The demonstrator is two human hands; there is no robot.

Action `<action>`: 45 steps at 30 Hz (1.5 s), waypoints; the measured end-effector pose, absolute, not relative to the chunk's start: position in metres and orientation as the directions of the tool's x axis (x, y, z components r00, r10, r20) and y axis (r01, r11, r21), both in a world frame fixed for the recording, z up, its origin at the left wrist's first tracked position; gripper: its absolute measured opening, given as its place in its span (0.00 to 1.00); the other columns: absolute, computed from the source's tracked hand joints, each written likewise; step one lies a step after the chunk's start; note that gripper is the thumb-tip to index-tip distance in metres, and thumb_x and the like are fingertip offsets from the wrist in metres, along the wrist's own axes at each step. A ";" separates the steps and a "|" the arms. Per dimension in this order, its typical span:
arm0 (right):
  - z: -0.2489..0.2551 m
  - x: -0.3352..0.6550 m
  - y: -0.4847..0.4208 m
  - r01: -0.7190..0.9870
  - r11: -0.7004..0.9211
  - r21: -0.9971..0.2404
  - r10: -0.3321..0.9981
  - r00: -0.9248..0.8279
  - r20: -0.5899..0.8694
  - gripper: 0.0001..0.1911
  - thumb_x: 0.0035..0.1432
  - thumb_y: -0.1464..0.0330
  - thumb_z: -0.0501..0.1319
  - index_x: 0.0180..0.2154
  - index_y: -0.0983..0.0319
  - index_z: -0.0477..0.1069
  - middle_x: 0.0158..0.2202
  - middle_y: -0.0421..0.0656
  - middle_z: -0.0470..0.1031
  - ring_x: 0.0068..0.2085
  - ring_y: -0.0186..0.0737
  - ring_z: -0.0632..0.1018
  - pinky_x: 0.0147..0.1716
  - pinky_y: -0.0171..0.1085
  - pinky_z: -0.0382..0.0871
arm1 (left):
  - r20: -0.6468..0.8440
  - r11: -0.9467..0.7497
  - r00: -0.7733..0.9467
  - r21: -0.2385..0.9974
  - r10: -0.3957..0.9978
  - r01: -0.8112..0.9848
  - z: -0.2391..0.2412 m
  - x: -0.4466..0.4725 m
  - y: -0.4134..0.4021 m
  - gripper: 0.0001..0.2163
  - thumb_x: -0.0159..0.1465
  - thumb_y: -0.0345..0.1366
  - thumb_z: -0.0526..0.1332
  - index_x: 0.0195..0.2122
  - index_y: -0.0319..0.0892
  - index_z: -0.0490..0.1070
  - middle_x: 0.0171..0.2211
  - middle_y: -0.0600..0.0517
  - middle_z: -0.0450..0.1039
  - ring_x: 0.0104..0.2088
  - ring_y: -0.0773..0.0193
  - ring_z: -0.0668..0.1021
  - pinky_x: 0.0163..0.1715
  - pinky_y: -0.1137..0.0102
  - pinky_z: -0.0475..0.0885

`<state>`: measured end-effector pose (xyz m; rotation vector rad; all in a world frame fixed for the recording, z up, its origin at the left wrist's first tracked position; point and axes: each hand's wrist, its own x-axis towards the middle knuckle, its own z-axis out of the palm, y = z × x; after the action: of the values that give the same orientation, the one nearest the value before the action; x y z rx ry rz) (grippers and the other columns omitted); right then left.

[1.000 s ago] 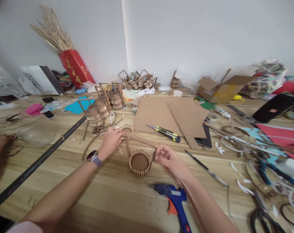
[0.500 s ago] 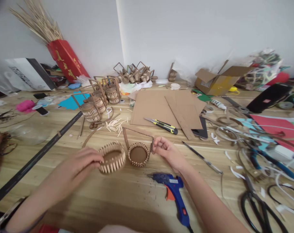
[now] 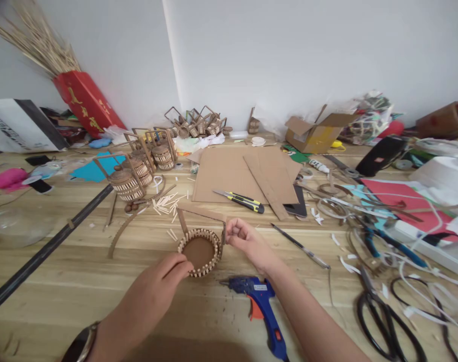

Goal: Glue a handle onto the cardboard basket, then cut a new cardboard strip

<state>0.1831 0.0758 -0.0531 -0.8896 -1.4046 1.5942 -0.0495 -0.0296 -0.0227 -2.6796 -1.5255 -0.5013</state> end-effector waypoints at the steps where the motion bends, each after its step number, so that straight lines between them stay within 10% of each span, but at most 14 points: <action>1: -0.053 0.183 0.076 -0.121 -0.048 -0.992 0.907 -0.421 0.008 0.15 0.50 0.59 0.71 0.32 0.58 0.67 0.30 0.37 0.70 0.35 0.37 0.70 0.40 0.38 0.64 | 0.306 -0.522 0.462 0.150 0.832 0.840 -0.023 -0.051 -0.029 0.19 0.61 0.15 0.52 0.46 0.43 0.69 0.42 0.50 0.75 0.40 0.60 0.79 0.39 0.67 0.78; 33: -0.050 0.183 0.075 -0.112 -0.061 -0.992 0.886 -0.464 -0.002 0.16 0.49 0.59 0.72 0.31 0.58 0.69 0.33 0.38 0.71 0.36 0.37 0.71 0.40 0.38 0.65 | 0.371 -0.520 0.434 0.171 0.821 0.837 -0.043 -0.041 0.003 0.16 0.64 0.16 0.51 0.43 0.41 0.71 0.43 0.49 0.77 0.42 0.61 0.81 0.43 0.65 0.79; 41: -0.050 0.183 0.075 -0.126 -0.087 -0.988 0.877 -0.480 -0.016 0.16 0.48 0.59 0.73 0.32 0.58 0.69 0.33 0.38 0.72 0.37 0.36 0.72 0.42 0.39 0.66 | 0.704 -0.639 0.407 0.086 0.582 0.764 0.010 -0.047 -0.004 0.11 0.71 0.28 0.54 0.51 0.42 0.69 0.44 0.46 0.79 0.42 0.60 0.81 0.43 0.66 0.78; 45: -0.052 0.182 0.075 -0.131 -0.089 -0.987 0.881 -0.473 -0.017 0.17 0.48 0.58 0.73 0.32 0.57 0.69 0.32 0.37 0.72 0.35 0.36 0.72 0.41 0.39 0.65 | 0.683 -0.683 0.553 -0.108 0.478 0.723 0.054 -0.044 0.025 0.16 0.71 0.36 0.57 0.59 0.43 0.66 0.58 0.41 0.71 0.60 0.48 0.70 0.59 0.50 0.66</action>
<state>0.1822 0.0748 -0.0515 -0.8618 -1.4103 1.6702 -0.0445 0.0253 0.0536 -2.4143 -0.9794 -0.8956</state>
